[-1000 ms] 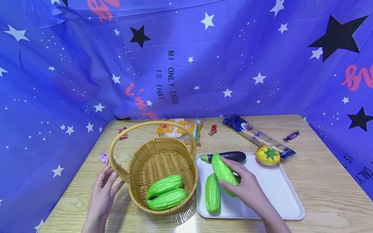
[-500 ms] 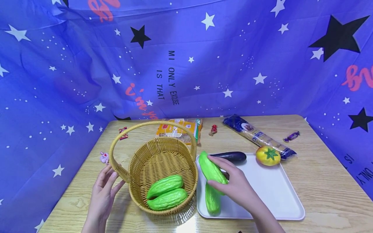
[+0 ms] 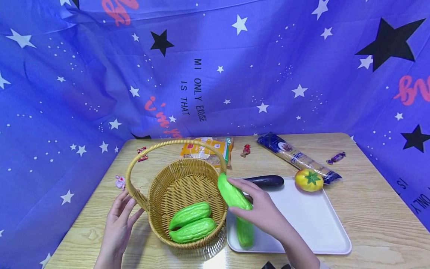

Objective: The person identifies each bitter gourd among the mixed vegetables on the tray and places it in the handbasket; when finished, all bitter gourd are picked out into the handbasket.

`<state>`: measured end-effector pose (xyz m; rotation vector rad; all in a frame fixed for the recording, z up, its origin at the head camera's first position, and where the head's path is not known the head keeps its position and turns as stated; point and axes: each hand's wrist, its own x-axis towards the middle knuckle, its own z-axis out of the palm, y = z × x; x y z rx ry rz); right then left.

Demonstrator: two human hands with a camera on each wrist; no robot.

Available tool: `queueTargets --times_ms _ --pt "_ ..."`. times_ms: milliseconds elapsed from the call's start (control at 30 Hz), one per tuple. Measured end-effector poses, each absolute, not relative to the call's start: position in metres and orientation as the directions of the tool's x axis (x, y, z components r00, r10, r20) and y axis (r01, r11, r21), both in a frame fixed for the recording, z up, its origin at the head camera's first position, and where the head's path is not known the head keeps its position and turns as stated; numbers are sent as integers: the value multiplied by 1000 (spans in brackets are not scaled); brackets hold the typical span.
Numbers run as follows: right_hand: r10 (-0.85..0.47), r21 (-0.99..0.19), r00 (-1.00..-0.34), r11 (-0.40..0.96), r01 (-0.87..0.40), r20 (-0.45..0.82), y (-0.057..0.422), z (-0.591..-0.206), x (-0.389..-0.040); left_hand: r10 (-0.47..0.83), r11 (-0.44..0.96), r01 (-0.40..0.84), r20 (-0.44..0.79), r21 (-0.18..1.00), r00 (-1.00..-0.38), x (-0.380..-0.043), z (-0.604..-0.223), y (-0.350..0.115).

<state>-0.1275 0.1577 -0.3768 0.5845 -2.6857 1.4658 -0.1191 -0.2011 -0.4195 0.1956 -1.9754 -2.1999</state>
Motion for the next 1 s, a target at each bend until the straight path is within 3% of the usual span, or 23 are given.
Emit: queueTargets --times_ms 1000 --pt "-477 -718 -836 479 -506 271 127 -360 -174 -232 -112 48 21 993 -973 -119 -420 -201"
